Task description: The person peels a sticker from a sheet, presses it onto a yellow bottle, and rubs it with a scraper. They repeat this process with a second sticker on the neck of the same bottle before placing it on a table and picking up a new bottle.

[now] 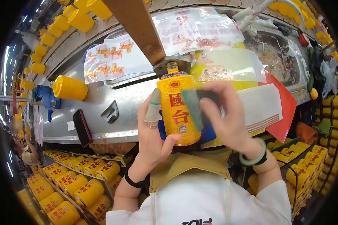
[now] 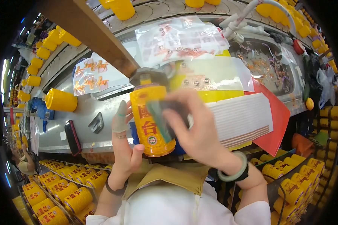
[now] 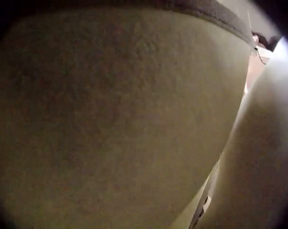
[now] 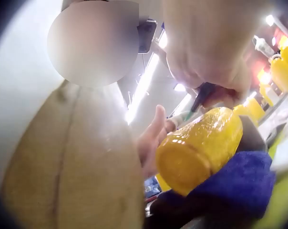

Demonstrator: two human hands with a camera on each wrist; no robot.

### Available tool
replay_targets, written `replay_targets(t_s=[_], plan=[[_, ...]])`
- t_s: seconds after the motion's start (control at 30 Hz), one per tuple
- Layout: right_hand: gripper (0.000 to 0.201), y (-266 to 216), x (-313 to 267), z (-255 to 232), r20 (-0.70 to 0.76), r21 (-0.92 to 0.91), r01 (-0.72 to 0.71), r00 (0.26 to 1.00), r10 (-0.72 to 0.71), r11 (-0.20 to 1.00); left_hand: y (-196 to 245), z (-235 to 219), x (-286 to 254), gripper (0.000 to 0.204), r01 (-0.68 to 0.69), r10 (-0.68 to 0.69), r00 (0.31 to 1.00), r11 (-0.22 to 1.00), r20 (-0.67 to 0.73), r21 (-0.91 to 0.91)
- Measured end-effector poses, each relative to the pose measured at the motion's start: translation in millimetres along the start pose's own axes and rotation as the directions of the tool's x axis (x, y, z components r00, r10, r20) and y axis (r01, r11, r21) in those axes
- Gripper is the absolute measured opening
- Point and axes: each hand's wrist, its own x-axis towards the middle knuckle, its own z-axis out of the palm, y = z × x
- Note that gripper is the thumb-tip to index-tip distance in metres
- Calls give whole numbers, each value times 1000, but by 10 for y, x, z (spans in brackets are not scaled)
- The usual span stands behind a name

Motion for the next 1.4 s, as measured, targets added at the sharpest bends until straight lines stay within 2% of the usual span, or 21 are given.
replay_targets(t_s=[0.03, 0.1, 0.17, 0.23, 0.37, 0.53, 0.6, 0.63, 0.7, 0.73, 0.8, 0.83, 0.97, 1.03, 1.1, 1.13, 1.17, 1.23, 1.3, 1.37, 1.4], plan=[[27, 70, -109, 37, -2, -44, 26, 1000, -26, 999, -6, -12, 14, 101, 1, -1, 1000, 1000, 7, 0], [26, 138, -135, 2, -30, -93, -41, 999, 39, 995, -3, -67, 40, 96, -121, 98, 991, 950, 91, 289], [26, 318, -72, -107, -183, -290, -74, 983, 20, 954, 44, -69, 69, 94, -161, 119, 985, 907, 128, 390], [23, 309, -52, -116, -259, 33, -132, 956, 136, 991, 100, -65, 125, 92, -203, 141, 977, 848, 159, 491], [23, 202, -7, -132, -217, -39, -73, 974, 63, 997, 198, -39, 232, 89, -171, 73, 977, 824, 198, 541], [28, 6, 224, -191, -81, -187, 57, 994, -73, 981, 70, -47, 206, 87, -220, 185, 976, 812, 119, 541], [34, -97, 413, -151, 72, -346, 357, 932, -355, 867, 55, -83, 183, 88, -212, 182, 977, 839, 108, 501], [34, -121, 480, -91, 75, -350, 360, 931, -358, 864, 50, -95, 174, 89, -202, 179, 979, 864, 95, 462], [38, -163, 613, 15, 326, -355, 600, 798, -507, 717, 42, -100, 126, 92, -178, 167, 984, 890, 64, 421], [38, -166, 730, 9, 331, -355, 603, 796, -508, 714, 44, -103, 80, 95, -152, 148, 988, 912, 38, 381], [36, -212, 953, -5, 326, -635, 599, 781, -533, 488, 59, -116, -30, 99, -141, 142, 990, 928, 24, 345], [36, -249, 962, -7, 330, -634, 604, 776, -538, 482, 74, -128, -79, 102, -137, 138, 990, 940, 18, 311], [32, -322, 883, -31, 228, -467, 597, 794, -563, 652, -147, 4, -444, 89, -115, 137, 990, 934, -44, 338], [32, -243, 776, -53, 113, -430, 463, 879, -463, 775, -153, 12, -404, 73, -152, 200, 977, 894, -70, 422], [30, -208, 685, -151, 70, -426, 411, 903, -424, 806, 45, -108, -362, 50, -305, 333, 937, 645, 102, 700], [28, -187, 639, -197, -15, -425, 363, 913, -408, 829, 213, -149, -327, 31, -369, 395, 908, 586, 144, 721], [27, -172, 597, -231, -98, -419, 318, 915, -391, 850, 290, -159, -296, 31, -360, 393, 910, 587, 133, 726], [25, -165, 489, -274, -133, -374, 240, 942, -308, 896, 369, -159, -227, 25, -542, 605, 775, 487, 182, 685], [23, -115, 379, -317, -178, -333, 152, 959, -220, 931, 294, -92, -241, 23, -522, 606, 783, 519, 140, 677], [23, -20, 283, -357, -223, -250, 75, 966, -133, 965, 143, -21, -284, 32, -434, 480, 873, 682, 88, 589], [22, -21, 250, -377, -218, -286, 88, 964, -154, 954, 82, -3, -276, 57, -418, 453, 888, 726, 78, 547]])
